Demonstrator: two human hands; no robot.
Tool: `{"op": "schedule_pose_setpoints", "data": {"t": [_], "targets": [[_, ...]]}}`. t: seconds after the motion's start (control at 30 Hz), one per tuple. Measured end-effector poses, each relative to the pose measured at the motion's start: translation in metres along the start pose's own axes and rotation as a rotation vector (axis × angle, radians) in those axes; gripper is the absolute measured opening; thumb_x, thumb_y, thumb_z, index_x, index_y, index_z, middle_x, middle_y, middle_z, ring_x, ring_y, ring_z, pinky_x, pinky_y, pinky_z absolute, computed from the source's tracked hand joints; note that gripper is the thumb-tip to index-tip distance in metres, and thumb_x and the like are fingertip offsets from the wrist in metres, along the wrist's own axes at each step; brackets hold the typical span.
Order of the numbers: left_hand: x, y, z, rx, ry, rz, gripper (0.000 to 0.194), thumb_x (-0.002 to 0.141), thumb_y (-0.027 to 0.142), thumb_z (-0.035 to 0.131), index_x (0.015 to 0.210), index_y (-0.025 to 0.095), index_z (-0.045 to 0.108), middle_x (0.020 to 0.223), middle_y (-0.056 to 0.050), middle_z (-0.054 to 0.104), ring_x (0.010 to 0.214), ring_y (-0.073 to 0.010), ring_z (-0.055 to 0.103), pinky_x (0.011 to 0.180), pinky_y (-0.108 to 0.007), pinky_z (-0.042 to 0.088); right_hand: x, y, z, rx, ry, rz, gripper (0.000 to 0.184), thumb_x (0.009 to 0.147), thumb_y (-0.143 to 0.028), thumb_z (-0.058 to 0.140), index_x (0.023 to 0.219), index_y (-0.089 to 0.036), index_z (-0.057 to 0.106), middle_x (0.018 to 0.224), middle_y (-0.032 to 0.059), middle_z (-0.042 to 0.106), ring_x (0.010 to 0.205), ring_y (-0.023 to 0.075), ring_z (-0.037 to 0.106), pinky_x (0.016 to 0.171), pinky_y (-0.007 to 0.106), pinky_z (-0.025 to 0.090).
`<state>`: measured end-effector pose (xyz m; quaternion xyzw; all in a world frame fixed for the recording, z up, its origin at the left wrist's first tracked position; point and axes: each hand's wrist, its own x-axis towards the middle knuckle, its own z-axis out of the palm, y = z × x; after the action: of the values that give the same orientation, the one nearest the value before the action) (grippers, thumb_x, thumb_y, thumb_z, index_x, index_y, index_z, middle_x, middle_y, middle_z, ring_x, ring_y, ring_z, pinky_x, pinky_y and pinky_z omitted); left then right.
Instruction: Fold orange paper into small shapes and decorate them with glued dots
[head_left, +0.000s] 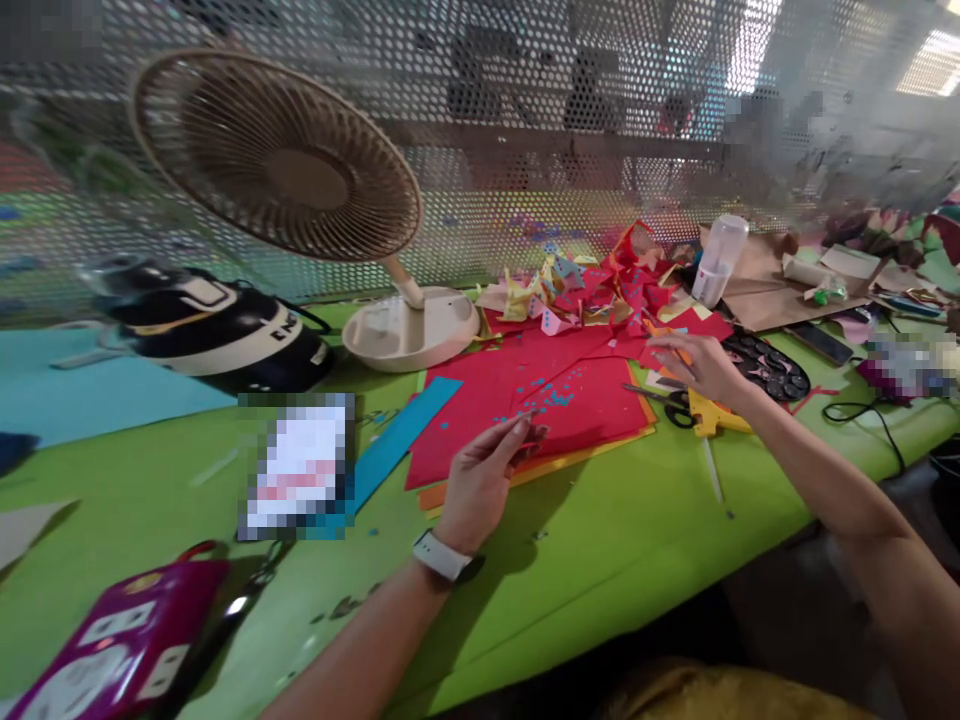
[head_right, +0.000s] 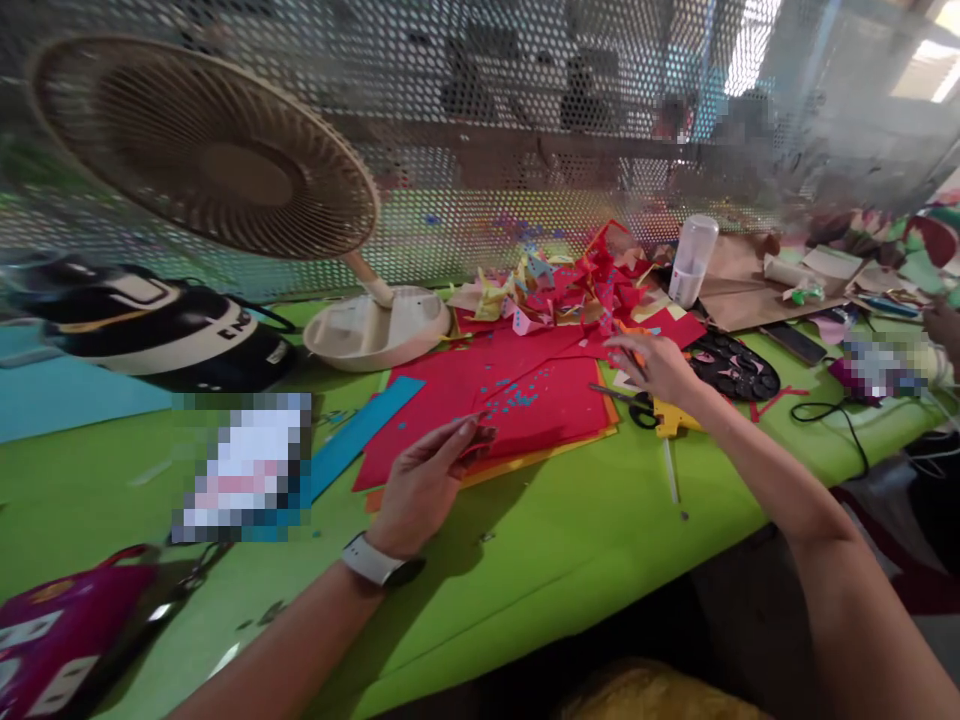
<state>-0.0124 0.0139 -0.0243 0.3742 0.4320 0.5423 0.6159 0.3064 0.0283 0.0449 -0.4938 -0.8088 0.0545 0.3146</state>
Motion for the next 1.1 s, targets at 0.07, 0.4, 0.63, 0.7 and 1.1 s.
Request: {"op": "schedule_pose_setpoints", "data": {"t": [0.07, 0.4, 0.63, 0.7, 1.1], "targets": [[0.000, 0.001, 0.000, 0.009, 0.009, 0.004, 0.040, 0.053, 0.045, 0.095, 0.081, 0.021, 0.080, 0.080, -0.005, 0.079, 0.077, -0.0181, 0.074, 0.076, -0.029, 0.058, -0.021, -0.011, 0.006, 0.003, -0.097, -0.121, 0.029, 0.099, -0.028, 0.049, 0.116, -0.020, 0.071, 0.109, 0.0121, 0.076, 0.096, 0.0225, 0.071, 0.084, 0.036, 0.055], [0.002, 0.001, 0.001, 0.046, 0.055, 0.091, 0.033, 0.065, 0.044, 0.087, 0.088, 0.022, 0.077, 0.077, -0.002, 0.077, 0.074, -0.0191, 0.075, 0.072, -0.031, 0.058, -0.068, -0.028, 0.031, -0.133, -0.271, -0.318, 0.035, 0.096, -0.012, 0.046, 0.119, -0.025, 0.069, 0.107, 0.0091, 0.073, 0.099, 0.0217, 0.067, 0.093, 0.045, 0.055], [0.000, 0.000, 0.000, 0.101, 0.030, 0.087, 0.032, 0.058, 0.041, 0.092, 0.078, 0.021, 0.078, 0.074, -0.003, 0.077, 0.073, -0.0187, 0.073, 0.078, -0.032, 0.058, -0.065, -0.014, 0.009, -0.118, -0.157, -0.230, 0.033, 0.097, -0.014, 0.046, 0.118, -0.024, 0.070, 0.113, 0.0122, 0.073, 0.107, 0.0256, 0.066, 0.096, 0.049, 0.053], [-0.004, 0.001, 0.003, 0.164, -0.030, 0.088, 0.033, 0.055, 0.045, 0.094, 0.072, 0.022, 0.077, 0.070, -0.003, 0.076, 0.069, -0.0191, 0.072, 0.074, -0.031, 0.059, -0.060, -0.007, 0.004, -0.164, -0.155, -0.215, 0.034, 0.098, -0.015, 0.046, 0.119, -0.024, 0.070, 0.112, 0.0115, 0.073, 0.104, 0.0249, 0.066, 0.093, 0.045, 0.053], [-0.015, 0.004, 0.010, 0.490, -0.447, 0.264, 0.019, 0.081, 0.039, 0.075, 0.090, 0.024, 0.082, 0.084, -0.008, 0.080, 0.078, -0.0223, 0.075, 0.074, -0.032, 0.059, 0.019, 0.043, 0.031, -0.432, -0.323, -0.054, 0.024, 0.081, -0.008, 0.063, 0.095, -0.022, 0.077, 0.081, 0.0083, 0.072, 0.078, 0.0217, 0.064, 0.072, 0.033, 0.045]]}}
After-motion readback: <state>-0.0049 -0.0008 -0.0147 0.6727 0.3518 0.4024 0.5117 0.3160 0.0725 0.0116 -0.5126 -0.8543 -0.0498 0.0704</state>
